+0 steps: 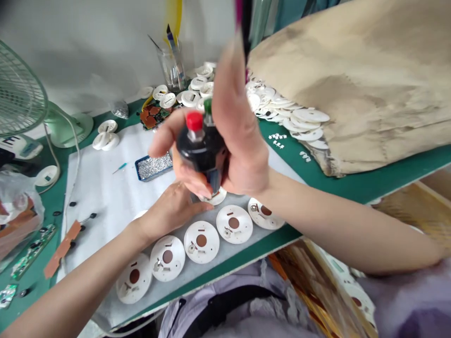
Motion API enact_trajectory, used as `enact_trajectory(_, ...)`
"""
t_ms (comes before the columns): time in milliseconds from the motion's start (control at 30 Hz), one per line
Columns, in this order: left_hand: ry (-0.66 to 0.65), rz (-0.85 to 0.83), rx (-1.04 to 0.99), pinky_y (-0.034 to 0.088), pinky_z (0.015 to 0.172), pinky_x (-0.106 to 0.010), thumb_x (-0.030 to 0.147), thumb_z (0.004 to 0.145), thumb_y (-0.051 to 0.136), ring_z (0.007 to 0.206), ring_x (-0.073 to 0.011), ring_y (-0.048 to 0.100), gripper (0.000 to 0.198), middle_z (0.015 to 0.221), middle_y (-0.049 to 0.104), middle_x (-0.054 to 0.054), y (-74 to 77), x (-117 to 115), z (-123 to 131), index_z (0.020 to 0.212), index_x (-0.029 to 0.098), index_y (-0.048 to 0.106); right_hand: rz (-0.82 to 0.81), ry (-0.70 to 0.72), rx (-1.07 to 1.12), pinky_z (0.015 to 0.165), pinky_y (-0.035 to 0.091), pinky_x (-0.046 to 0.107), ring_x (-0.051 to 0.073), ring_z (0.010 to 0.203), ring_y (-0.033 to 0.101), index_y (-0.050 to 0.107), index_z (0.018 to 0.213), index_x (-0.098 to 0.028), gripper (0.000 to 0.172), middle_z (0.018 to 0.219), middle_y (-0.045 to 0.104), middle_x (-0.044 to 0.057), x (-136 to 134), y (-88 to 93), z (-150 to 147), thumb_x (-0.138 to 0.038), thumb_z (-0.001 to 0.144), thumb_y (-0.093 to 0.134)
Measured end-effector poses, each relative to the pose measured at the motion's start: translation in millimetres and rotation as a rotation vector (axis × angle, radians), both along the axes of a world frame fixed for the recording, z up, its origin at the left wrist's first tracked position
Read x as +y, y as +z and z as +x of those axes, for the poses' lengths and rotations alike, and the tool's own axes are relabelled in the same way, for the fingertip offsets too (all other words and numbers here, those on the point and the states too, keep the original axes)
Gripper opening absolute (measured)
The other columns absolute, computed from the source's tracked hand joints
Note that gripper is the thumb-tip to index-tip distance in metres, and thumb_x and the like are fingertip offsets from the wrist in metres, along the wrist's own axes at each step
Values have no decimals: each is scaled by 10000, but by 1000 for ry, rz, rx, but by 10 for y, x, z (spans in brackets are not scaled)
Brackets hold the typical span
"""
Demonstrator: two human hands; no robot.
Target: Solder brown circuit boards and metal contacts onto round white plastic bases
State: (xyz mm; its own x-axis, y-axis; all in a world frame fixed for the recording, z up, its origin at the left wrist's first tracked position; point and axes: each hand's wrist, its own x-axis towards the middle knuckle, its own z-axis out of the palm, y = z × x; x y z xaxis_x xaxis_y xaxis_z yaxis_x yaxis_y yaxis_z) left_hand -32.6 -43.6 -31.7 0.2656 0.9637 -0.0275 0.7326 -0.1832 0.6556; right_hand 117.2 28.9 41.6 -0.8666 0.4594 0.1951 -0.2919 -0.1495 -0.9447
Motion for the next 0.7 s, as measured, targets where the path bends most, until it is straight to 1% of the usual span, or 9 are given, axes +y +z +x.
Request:
enact_trajectory(100, -20, -3, -51, 536, 971, -502, 223, 838, 751, 1122, -292, 623, 373, 1174, 671, -73, -4, 14, -26, 1150, 227, 547, -41, 136, 119, 422, 359, 161, 40, 404, 404, 440, 884, -149, 594, 526, 428, -58, 70, -154, -7, -736, 837, 516)
enact_trajectory(167, -24, 5, -65, 531, 979, -507, 232, 831, 760, 1132, -292, 618, 413, 1187, 667, -78, -13, 20, -37, 1182, 223, 542, -57, 160, 132, 439, 378, 148, 34, 418, 419, 462, 892, -139, 642, 544, 442, -53, 110, -243, -10, -776, 827, 506)
enact_trajectory(267, -35, -2, -57, 537, 964, -503, 252, 837, 757, 1123, -295, 621, 407, 1162, 669, -84, -30, 22, -46, 1183, 217, 546, -35, 179, 145, 439, 382, 135, 30, 422, 419, 459, 897, -134, 645, 550, 427, -51, 135, -294, -29, -774, 831, 500)
enact_trajectory(333, -40, -9, -50, 549, 939, -495, 261, 848, 742, 1080, -291, 637, 344, 1112, 677, -76, -38, 18, -48, 1138, 221, 562, -16, 214, 180, 414, 361, 131, 27, 402, 392, 447, 897, -131, 626, 542, 406, -55, 128, -296, -57, -754, 856, 478)
enact_trajectory(400, -37, -9, -55, 561, 912, -480, 265, 853, 731, 1036, -283, 648, 287, 1066, 684, -67, -39, 13, -46, 1088, 223, 572, -10, 243, 238, 404, 352, 127, 24, 392, 382, 450, 918, -121, 605, 545, 417, -56, 111, -296, -89, -725, 885, 458)
enact_trajectory(533, -45, -22, -91, 567, 893, -461, 233, 859, 711, 1017, -270, 641, 216, 1046, 683, -56, -29, 4, -34, 1028, 225, 576, -23, 230, 248, 457, 390, 115, 24, 425, 419, 469, 919, -107, 607, 548, 453, -46, 85, -268, -87, -713, 888, 474)
enact_trajectory(633, -51, -44, -101, 566, 890, -466, 209, 871, 698, 1007, -267, 638, 182, 1017, 683, -50, -18, -1, -41, 1000, 221, 569, -36, 264, 144, 522, 436, 153, 44, 466, 453, 445, 888, -132, 584, 543, 450, -39, 114, -175, -7, -712, 871, 510)
enact_trajectory(700, -47, -48, -60, 567, 888, -486, 232, 875, 707, 1018, -281, 637, 223, 1019, 680, -61, 5, -9, -64, 1041, 214, 559, 24, 254, 32, 550, 468, 188, 61, 491, 484, 442, 889, -137, 617, 563, 480, -27, 161, -101, 43, -748, 846, 515)
